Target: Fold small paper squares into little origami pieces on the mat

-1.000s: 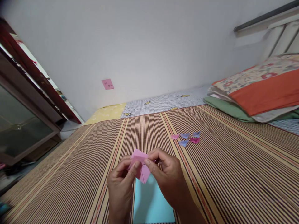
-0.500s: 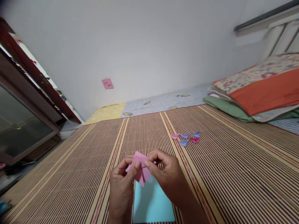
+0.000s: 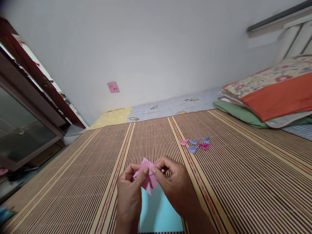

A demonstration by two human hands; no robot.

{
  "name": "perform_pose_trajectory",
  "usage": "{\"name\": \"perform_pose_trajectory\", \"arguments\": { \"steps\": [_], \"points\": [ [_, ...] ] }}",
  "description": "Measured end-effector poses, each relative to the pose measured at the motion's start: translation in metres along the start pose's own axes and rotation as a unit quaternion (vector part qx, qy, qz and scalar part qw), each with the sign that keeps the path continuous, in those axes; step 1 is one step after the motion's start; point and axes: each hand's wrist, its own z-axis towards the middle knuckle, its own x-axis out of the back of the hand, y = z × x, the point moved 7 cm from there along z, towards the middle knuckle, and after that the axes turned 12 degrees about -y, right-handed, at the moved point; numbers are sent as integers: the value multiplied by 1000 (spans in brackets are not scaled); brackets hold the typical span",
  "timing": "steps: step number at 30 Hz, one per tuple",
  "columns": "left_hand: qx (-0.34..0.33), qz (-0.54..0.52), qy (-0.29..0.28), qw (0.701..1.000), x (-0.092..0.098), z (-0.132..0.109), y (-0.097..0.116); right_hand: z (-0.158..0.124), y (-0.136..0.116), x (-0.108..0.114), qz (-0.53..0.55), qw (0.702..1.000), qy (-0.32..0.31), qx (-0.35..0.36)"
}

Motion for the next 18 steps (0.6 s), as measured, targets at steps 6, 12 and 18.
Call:
{"name": "perform_pose_trajectory", "arguments": {
  "steps": [6, 12, 18],
  "points": [
    [7, -14, 14, 1000, 0, 0, 0, -2, 1, -1, -39, 999, 19, -4],
    [10, -25, 23, 999, 5, 2, -7, -3, 6, -1, -59, 997, 45, -17],
    [12, -29, 31, 999, 7, 1, -8, -1, 8, -2, -65, 997, 41, -17]
  ]
}}
